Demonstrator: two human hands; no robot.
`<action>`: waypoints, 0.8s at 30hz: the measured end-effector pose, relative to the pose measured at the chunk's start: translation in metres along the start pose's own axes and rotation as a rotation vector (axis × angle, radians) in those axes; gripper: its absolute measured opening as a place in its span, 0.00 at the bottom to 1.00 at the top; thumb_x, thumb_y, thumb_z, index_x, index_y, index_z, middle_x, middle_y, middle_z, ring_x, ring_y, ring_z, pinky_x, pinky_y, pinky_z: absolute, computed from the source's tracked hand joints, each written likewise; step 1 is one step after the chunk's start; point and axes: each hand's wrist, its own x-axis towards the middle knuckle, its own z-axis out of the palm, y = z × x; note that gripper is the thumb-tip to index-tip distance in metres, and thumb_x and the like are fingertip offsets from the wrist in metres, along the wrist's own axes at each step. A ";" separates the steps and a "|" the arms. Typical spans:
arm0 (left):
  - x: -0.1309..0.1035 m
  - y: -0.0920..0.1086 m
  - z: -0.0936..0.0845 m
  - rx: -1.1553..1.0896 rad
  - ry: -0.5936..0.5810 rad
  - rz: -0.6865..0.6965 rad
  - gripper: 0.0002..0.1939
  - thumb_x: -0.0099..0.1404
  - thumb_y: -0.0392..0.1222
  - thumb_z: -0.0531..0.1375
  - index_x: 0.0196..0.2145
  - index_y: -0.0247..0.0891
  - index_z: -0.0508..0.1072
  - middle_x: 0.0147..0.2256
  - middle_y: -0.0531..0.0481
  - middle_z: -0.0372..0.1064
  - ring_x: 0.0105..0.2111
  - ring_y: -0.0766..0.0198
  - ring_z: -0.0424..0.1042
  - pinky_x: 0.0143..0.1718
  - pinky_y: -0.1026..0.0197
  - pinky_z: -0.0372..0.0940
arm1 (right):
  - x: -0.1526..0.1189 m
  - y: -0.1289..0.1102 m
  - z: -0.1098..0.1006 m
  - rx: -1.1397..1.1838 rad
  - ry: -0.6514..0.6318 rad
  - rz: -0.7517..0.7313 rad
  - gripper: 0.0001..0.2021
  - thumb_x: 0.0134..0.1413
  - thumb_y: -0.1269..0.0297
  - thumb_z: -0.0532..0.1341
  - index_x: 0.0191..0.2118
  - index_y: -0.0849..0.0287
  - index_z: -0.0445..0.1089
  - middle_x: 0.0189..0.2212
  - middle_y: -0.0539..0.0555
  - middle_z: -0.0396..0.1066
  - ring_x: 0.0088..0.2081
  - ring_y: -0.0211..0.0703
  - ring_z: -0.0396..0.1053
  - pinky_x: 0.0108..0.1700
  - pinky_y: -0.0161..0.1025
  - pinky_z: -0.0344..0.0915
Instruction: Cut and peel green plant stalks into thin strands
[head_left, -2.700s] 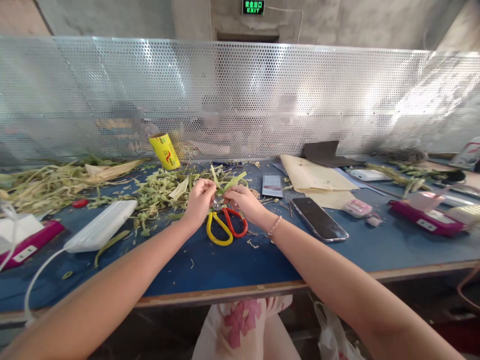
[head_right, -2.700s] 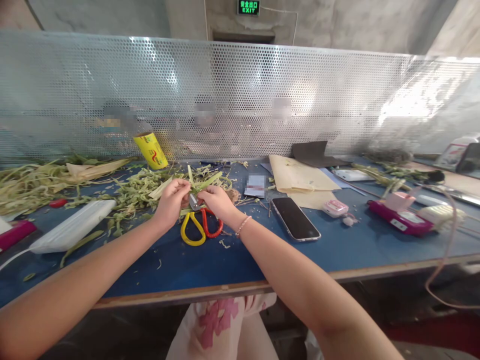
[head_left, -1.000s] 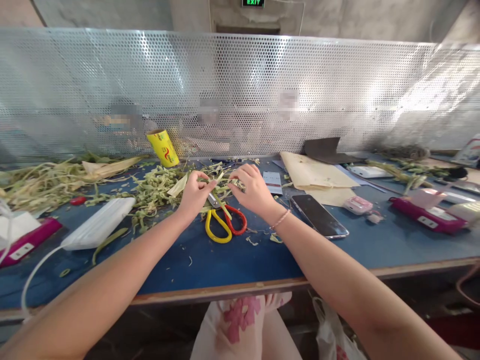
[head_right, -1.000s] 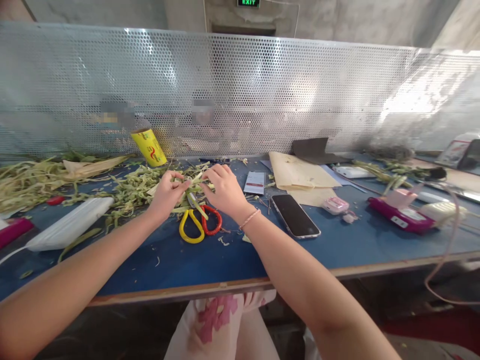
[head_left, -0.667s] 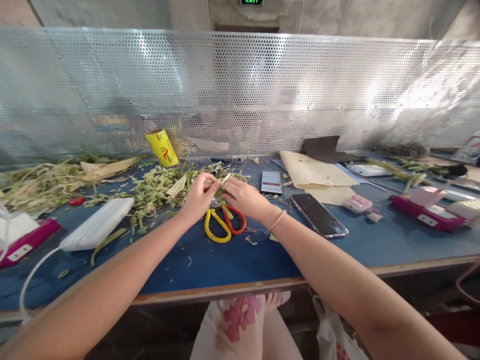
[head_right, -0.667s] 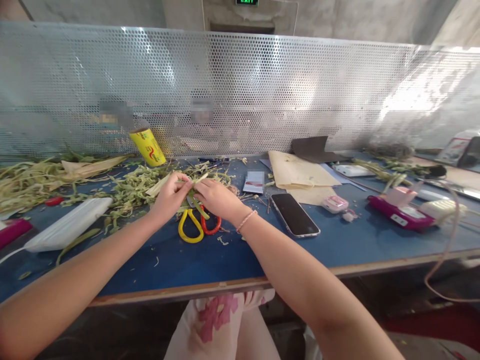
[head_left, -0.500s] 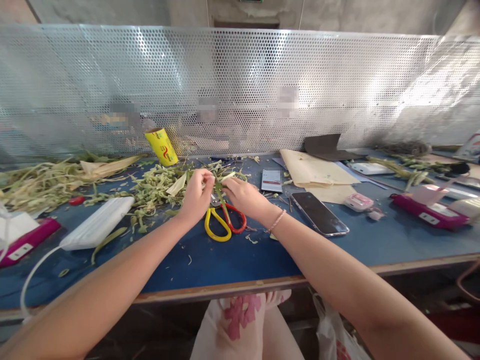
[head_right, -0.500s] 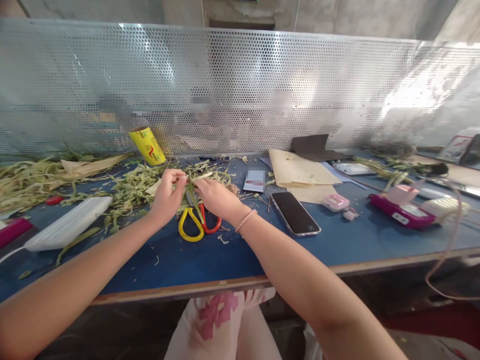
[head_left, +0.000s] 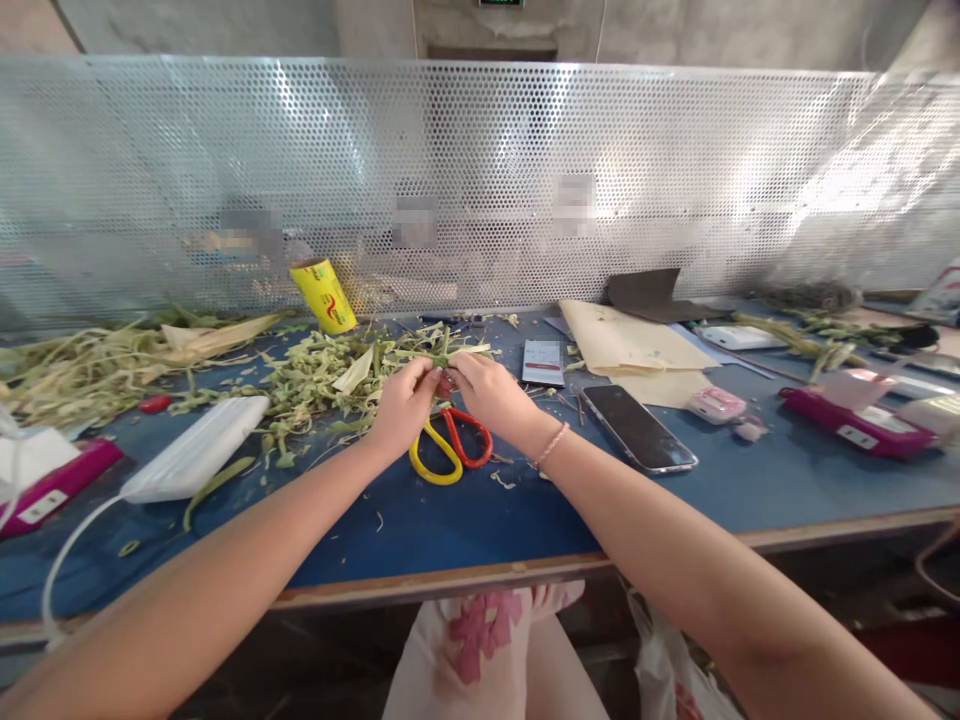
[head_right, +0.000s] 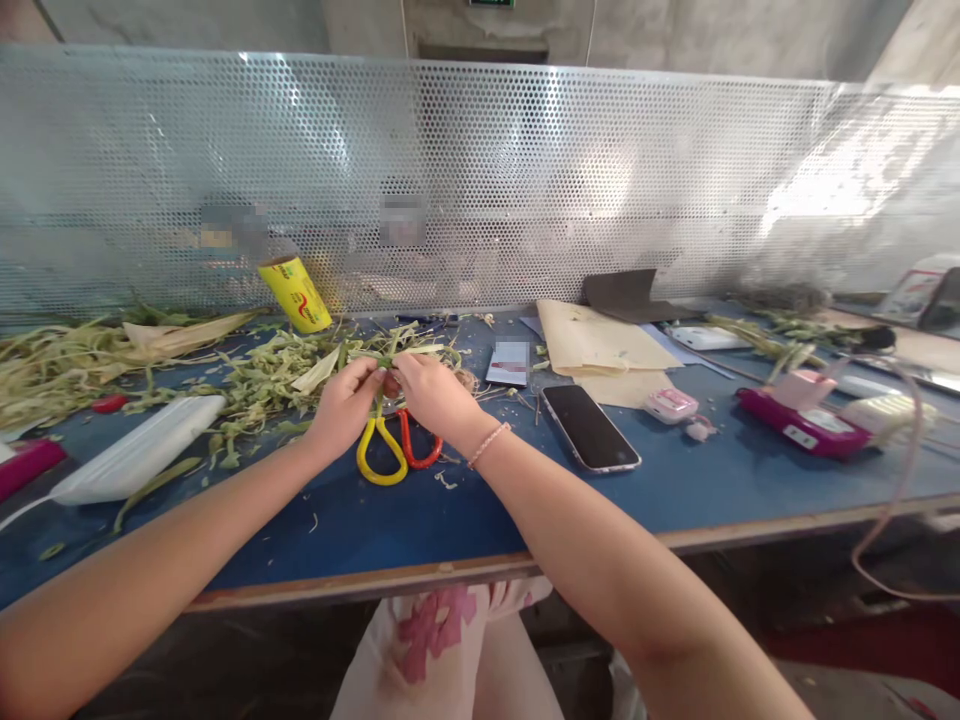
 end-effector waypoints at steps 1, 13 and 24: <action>0.000 0.000 0.000 -0.023 -0.007 -0.013 0.11 0.60 0.42 0.52 0.21 0.38 0.61 0.19 0.54 0.61 0.21 0.68 0.60 0.26 0.65 0.55 | 0.000 0.000 0.000 -0.016 -0.007 -0.010 0.08 0.58 0.72 0.47 0.31 0.60 0.60 0.28 0.55 0.64 0.30 0.39 0.60 0.33 0.35 0.56; 0.002 0.000 -0.001 -0.139 -0.036 -0.088 0.11 0.57 0.39 0.53 0.19 0.38 0.57 0.16 0.59 0.43 0.16 0.71 0.46 0.19 0.65 0.42 | 0.000 -0.002 -0.003 -0.133 -0.142 0.051 0.08 0.59 0.69 0.46 0.35 0.61 0.61 0.24 0.54 0.64 0.23 0.39 0.57 0.26 0.36 0.46; 0.003 0.000 -0.002 -0.238 -0.049 -0.126 0.08 0.55 0.40 0.55 0.21 0.38 0.61 0.14 0.61 0.42 0.14 0.74 0.43 0.16 0.67 0.42 | 0.000 -0.007 -0.009 -0.074 -0.102 0.103 0.10 0.59 0.67 0.47 0.33 0.60 0.63 0.22 0.51 0.64 0.23 0.36 0.58 0.26 0.33 0.48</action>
